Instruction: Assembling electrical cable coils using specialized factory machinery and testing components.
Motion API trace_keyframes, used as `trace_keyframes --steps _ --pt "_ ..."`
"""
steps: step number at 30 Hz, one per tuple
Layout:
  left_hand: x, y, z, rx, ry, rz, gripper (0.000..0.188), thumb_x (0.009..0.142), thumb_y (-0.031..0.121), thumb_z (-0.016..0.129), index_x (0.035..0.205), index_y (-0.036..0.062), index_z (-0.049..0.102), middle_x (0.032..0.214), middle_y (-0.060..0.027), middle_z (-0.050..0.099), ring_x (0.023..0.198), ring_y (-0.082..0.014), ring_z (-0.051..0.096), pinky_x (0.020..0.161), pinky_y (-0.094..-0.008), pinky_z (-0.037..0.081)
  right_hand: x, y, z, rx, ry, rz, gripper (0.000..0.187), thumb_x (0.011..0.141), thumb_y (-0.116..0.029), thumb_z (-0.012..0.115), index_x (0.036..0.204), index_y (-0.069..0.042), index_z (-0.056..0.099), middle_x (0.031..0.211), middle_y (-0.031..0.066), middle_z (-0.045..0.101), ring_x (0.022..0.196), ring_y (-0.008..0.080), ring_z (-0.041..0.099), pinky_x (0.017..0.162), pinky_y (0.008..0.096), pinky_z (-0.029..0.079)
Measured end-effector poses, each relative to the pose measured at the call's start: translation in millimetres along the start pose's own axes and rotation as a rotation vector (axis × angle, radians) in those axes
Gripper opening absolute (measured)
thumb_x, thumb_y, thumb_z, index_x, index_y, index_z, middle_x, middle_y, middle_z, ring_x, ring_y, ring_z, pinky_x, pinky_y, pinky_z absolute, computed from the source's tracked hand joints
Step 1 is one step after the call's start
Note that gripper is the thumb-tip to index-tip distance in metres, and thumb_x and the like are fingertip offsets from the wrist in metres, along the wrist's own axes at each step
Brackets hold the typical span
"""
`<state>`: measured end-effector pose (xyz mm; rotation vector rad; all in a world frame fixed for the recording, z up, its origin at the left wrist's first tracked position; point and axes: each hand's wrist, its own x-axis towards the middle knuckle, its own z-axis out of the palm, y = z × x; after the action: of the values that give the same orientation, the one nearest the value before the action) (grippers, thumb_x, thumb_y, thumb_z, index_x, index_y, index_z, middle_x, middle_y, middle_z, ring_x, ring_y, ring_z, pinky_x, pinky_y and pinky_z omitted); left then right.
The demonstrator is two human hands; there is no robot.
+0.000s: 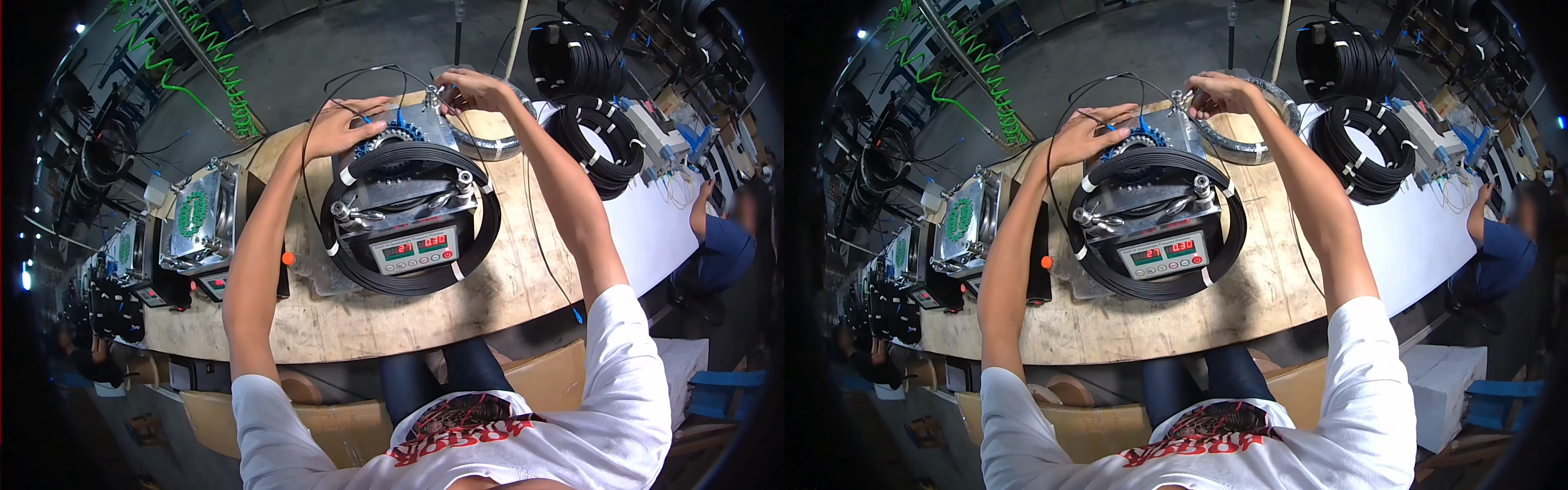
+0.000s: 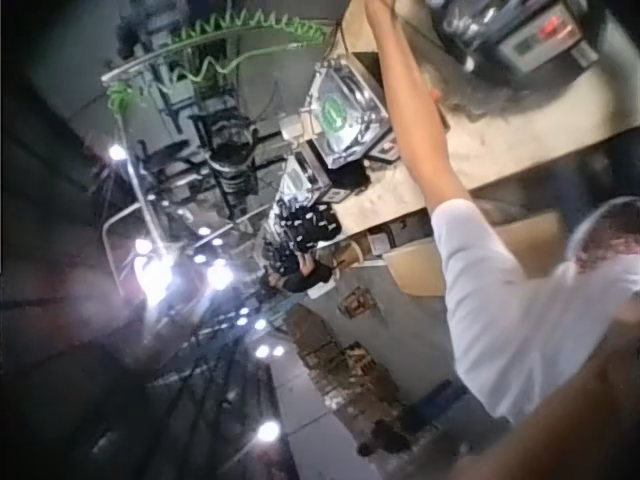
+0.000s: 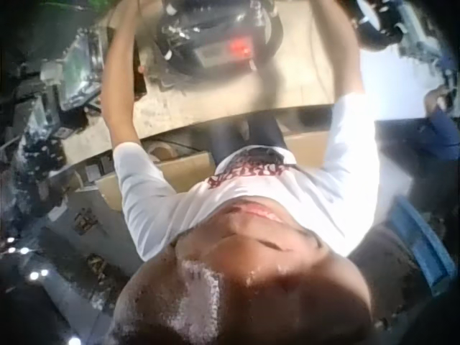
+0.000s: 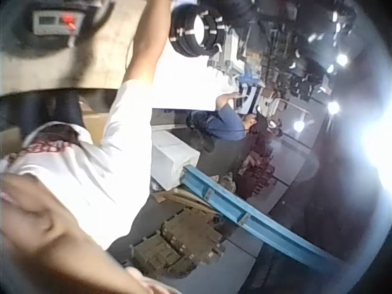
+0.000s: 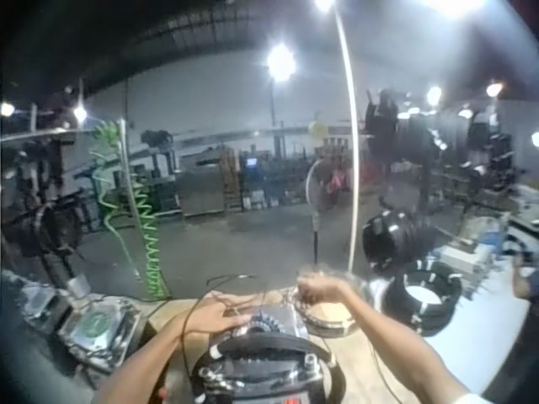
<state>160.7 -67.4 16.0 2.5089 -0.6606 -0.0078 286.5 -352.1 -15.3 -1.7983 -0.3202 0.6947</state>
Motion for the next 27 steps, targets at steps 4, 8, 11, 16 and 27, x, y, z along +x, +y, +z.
trace_keyframes --steps 4,8,11,16,27 --pt "5.1 -6.3 1.3 -0.033 -0.008 0.074 0.063 0.092 0.047 0.064 0.14 0.006 0.056 0.137 -0.0161 0.061 0.128 -0.0311 0.057 0.109 -0.0398 0.044 -12.4 16.6 -8.0 0.151 0.092 -0.269 0.047 0.095 -0.034 0.068 0.128 -0.005 0.051 0.088 0.0045 0.062 0.081 0.0131 0.061 0.075 0.0305 0.052" --pt "6.4 -7.2 2.3 -0.013 -0.013 0.089 0.065 0.091 0.048 0.065 0.141 0.0069 0.056 0.135 -0.0159 0.062 0.129 -0.0308 0.057 0.11 -0.04 0.043 4.8 23.9 -3.6 0.156 0.016 -0.419 0.04 0.093 -0.024 0.072 0.126 -0.007 0.056 0.093 -0.0024 0.058 0.081 0.0079 0.054 0.071 0.0241 0.045" --pt "2.9 -5.3 5.2 0.08 0.005 0.053 0.07 0.089 0.051 0.066 0.144 0.0087 0.053 0.135 -0.016 0.062 0.129 -0.0315 0.057 0.111 -0.0406 0.043 22.6 19.9 2.2 0.071 0.09 -0.395 0.03 0.094 -0.024 0.069 0.118 -0.006 0.062 0.087 -0.0031 0.058 0.069 0.0054 0.046 0.058 0.0217 0.038" --pt "16.2 -1.7 7.1 0.001 -0.042 0.052 0.076 0.087 0.053 0.068 0.148 0.0124 0.048 0.137 -0.0146 0.061 0.13 -0.0306 0.055 0.111 -0.041 0.041 35.3 20.9 -17.2 -0.343 0.355 -0.349 0.04 0.092 -0.032 0.068 0.116 0.0 0.065 0.073 -0.0017 0.058 0.062 0.0082 0.05 0.056 0.0234 0.042" --pt "-12.3 -51.8 -38.5 -0.317 -0.072 -0.165 0.059 0.096 0.036 0.064 0.15 0.0189 0.045 0.145 -0.0112 0.053 0.131 -0.0229 0.053 0.095 -0.0373 0.055 -76.6 2.0 64.1 -0.19 0.814 -0.836 0.023 0.098 -0.013 0.059 0.117 -0.001 0.062 0.059 -0.0003 0.046 0.057 0.0066 0.044 0.054 0.0264 0.036"
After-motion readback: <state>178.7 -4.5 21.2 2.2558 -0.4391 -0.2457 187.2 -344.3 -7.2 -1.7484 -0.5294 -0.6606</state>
